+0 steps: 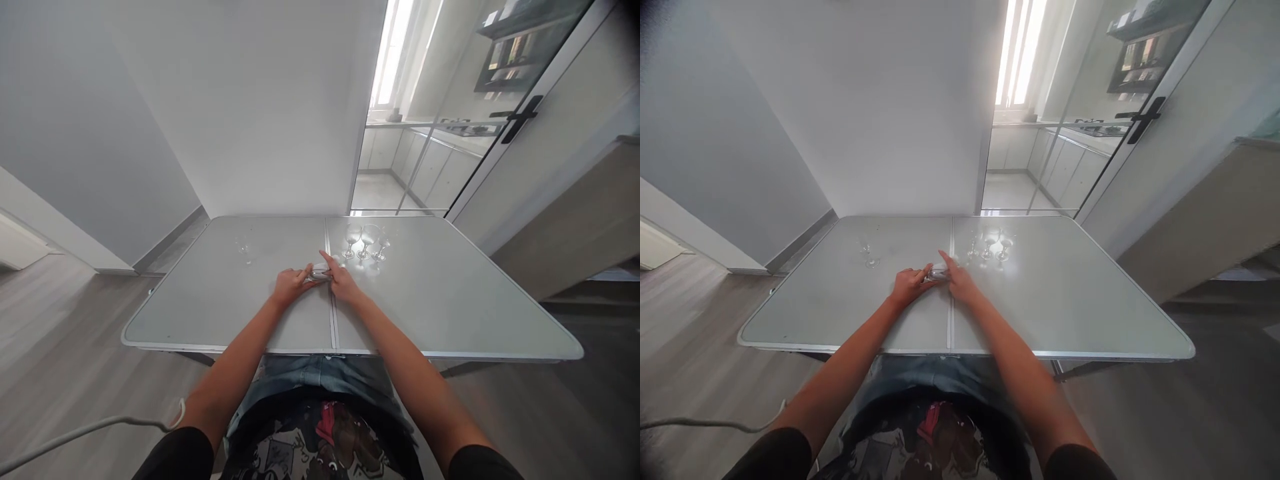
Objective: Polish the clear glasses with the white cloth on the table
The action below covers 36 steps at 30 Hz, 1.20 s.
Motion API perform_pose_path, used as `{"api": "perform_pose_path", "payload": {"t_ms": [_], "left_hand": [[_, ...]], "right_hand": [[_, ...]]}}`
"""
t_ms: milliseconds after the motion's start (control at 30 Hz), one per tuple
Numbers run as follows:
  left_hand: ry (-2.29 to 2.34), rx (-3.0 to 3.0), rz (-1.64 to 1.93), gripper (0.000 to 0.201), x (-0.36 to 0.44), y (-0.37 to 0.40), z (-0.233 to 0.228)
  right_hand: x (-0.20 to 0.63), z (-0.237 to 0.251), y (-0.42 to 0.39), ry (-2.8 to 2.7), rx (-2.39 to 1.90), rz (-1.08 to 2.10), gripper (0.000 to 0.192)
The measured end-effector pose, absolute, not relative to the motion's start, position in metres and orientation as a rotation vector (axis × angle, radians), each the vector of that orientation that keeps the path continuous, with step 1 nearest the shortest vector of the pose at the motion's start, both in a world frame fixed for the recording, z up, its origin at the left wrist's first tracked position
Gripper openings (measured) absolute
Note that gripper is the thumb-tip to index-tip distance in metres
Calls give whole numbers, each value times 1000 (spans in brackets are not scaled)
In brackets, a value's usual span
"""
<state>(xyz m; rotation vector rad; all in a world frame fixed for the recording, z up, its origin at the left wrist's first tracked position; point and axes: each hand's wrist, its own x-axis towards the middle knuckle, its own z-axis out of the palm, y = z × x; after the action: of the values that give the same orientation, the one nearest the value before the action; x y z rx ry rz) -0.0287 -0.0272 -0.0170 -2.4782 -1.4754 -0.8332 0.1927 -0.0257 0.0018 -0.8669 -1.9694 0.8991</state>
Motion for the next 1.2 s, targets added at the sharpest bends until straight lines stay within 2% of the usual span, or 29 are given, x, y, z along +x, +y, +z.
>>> {"api": "perform_pose_path", "payload": {"t_ms": [200,367,533,600,700,833,933,1067,1200], "left_hand": [[-1487,-2493,-753,50,-27,-30,-11],[-1533,-2373,-931,56,-34,-31,-11],[-1590,-2236,-1102,57,-41,-26,-16],[-1612,-2141,-1191,56,-42,-25,-17],[-1597,-2055,-1277,55,-43,-26,-15],[-1441,-2265,-1188,54,-41,-32,-12],[-1408,-2393,-1116,54,-36,-36,-11],[-1427,-2524,-1133,57,-30,-38,-11],[-1574,-2525,-1274,55,-29,-37,-10]], "right_hand": [[196,-3,-17,-1775,-940,1063,66],[196,14,-25,-1454,-831,1254,62],[198,27,-33,-1263,-787,1283,72],[199,25,-32,-1125,-819,1248,64],[197,21,-28,-939,-837,1348,41],[192,22,-29,-818,-758,1500,39],[190,25,-36,-911,-689,1406,35],[187,23,-47,-1354,-704,1219,29],[183,22,-55,-1890,-685,761,23]]}}
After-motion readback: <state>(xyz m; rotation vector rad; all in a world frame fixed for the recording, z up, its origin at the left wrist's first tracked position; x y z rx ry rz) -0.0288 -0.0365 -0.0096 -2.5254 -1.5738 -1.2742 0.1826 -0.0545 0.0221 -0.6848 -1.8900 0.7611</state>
